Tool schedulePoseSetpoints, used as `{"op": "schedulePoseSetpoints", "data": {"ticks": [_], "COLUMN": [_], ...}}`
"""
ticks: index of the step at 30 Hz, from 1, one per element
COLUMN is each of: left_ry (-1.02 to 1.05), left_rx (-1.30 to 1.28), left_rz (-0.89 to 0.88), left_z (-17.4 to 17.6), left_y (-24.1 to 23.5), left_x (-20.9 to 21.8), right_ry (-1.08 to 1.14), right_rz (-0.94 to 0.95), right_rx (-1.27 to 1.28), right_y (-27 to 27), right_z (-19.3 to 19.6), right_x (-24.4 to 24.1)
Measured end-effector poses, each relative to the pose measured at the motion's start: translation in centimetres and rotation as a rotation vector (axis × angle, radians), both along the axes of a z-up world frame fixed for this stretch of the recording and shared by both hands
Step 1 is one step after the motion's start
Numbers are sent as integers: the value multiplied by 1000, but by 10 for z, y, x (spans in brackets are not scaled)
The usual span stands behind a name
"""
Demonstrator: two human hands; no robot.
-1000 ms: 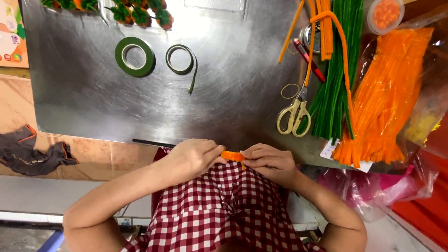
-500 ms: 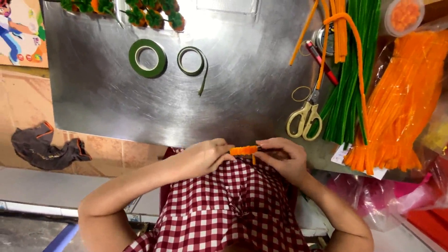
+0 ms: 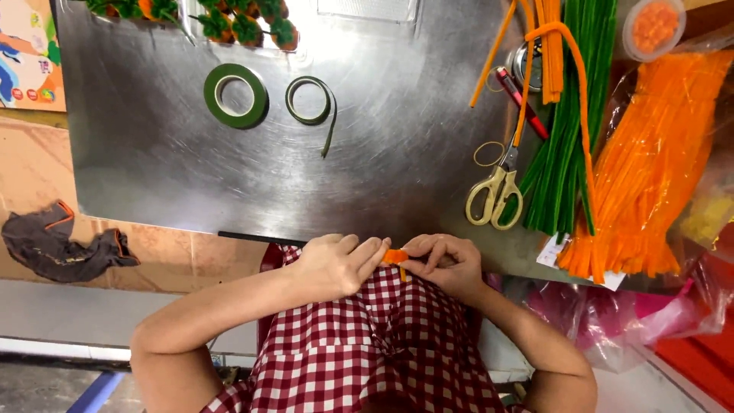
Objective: Wrapping orange pipe cleaners around a rod to create artificial carrots for decoration.
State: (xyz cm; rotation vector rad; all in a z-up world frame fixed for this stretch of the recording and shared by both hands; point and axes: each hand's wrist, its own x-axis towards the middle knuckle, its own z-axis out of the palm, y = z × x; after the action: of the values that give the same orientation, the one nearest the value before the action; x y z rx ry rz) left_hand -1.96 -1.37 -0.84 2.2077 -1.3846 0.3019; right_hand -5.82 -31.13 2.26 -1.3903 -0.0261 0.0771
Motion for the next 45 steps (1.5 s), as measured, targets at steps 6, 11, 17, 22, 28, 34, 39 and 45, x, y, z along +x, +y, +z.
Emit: {"op": "schedulePoseSetpoints", "data": {"ticks": [6, 11, 17, 22, 28, 34, 39, 45], "left_ry": [16, 36, 48, 48, 138, 44, -99, -52], "left_rx": [-32, -27, -41, -20, -79, 10, 56, 63], "left_rz": [55, 60, 96, 117, 139, 212, 398, 381], "left_z": [-3, 5, 9, 11, 35, 20, -6, -10], "left_y": [-1, -1, -5, -9, -8, -6, -8, -17], "left_x": [-7, 3, 6, 6, 31, 27, 31, 31], "right_ry": [-27, -28, -13, -12, 199, 345, 350, 37], "right_rz": [22, 0, 8, 4, -69, -102, -15, -30], "right_rx": [22, -7, 1, -39, 65, 64, -111, -572], "right_y": [3, 9, 4, 0, 14, 33, 33, 21], "right_z": [-10, -18, -24, -11, -16, -18, 5, -6], "right_x": [-3, -2, 2, 10, 18, 19, 29, 23]}}
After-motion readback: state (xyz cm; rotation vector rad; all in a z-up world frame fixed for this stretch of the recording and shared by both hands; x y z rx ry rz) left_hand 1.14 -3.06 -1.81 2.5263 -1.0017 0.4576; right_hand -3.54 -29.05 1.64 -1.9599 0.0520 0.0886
